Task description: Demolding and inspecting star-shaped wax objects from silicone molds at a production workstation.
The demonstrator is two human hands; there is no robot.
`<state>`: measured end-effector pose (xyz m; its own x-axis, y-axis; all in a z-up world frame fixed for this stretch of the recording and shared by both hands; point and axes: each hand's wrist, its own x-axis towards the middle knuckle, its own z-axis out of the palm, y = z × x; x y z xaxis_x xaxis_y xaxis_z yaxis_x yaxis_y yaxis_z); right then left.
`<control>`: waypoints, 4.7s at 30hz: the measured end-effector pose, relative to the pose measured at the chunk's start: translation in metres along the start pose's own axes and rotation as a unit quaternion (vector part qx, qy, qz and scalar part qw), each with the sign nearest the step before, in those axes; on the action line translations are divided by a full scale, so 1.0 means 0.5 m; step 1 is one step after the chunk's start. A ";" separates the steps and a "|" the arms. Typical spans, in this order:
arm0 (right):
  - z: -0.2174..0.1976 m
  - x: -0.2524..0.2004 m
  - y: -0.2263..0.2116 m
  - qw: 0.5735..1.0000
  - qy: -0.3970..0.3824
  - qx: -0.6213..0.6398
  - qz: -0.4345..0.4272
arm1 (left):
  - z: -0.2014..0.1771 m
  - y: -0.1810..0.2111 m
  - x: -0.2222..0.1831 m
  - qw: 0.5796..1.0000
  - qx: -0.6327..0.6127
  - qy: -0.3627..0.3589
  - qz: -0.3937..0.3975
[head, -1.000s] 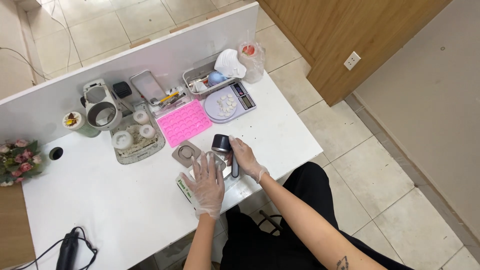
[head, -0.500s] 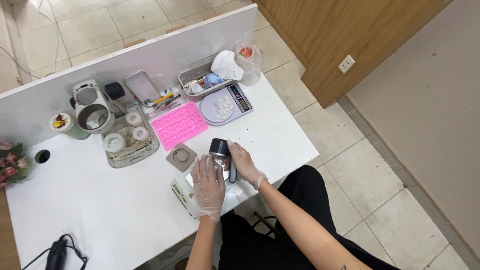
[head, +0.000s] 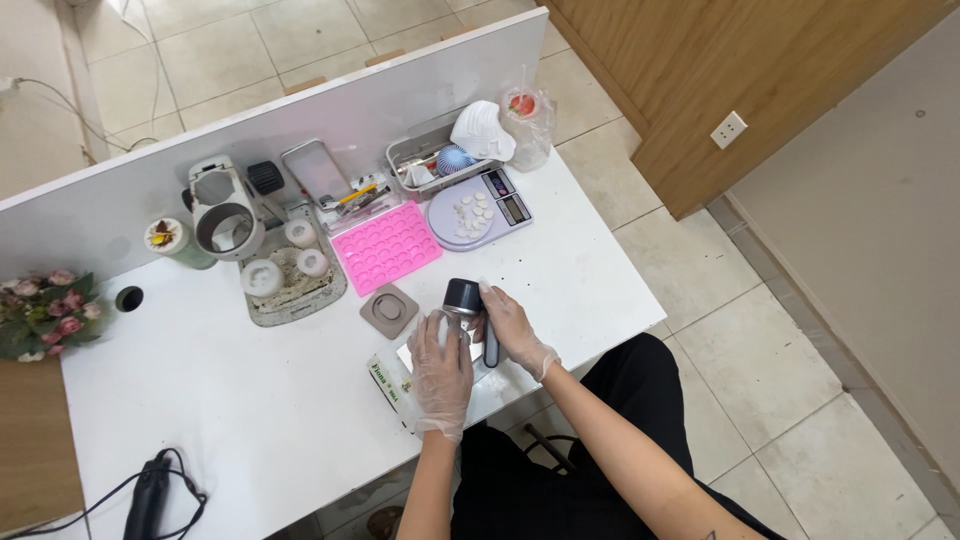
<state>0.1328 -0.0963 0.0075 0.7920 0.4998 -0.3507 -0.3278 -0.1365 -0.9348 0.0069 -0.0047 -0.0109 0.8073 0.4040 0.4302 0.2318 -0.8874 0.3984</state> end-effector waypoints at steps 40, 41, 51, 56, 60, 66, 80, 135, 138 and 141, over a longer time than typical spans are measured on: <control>-0.026 0.060 0.053 0.994 -0.085 0.009 -0.074 | -0.045 0.028 0.005 0.999 -0.030 -0.010 -0.034; -0.025 0.059 0.051 0.993 -0.084 0.005 -0.078 | -0.065 0.044 0.010 0.999 -0.013 -0.013 -0.052; -0.049 0.129 0.147 0.988 -0.054 -0.008 -0.145 | -0.390 0.253 0.059 0.964 0.032 -0.215 -0.151; -0.033 0.124 0.111 0.994 -0.063 0.086 -0.028 | -0.443 0.290 0.065 0.960 0.014 -0.224 -0.167; -0.026 0.066 0.073 0.995 -0.066 0.005 -0.070 | -0.477 0.296 0.071 0.957 0.013 -0.229 -0.179; -0.046 0.012 0.139 0.997 -0.058 -0.008 -0.049 | -0.530 0.319 0.058 0.949 0.014 -0.237 -0.207; -0.023 0.067 0.053 0.993 -0.085 0.056 -0.056 | -0.149 0.067 0.042 0.956 0.010 -0.183 -0.230; -0.030 0.087 0.093 0.986 -0.004 -0.105 -0.127 | -0.031 0.010 0.020 0.996 -0.037 0.018 -0.080; -0.029 0.087 0.091 0.987 0.000 -0.109 -0.120 | -0.027 0.009 0.018 0.996 -0.037 0.030 -0.075; -0.028 0.076 0.079 0.991 -0.010 -0.089 -0.095 | -0.024 0.008 0.018 0.996 -0.031 0.029 -0.080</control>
<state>0.1568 -0.0946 -0.0437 0.8193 0.5484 -0.1676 -0.0756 -0.1864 -0.9796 0.0086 -0.0019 0.0040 0.7298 0.5534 0.4013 0.3201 -0.7954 0.5147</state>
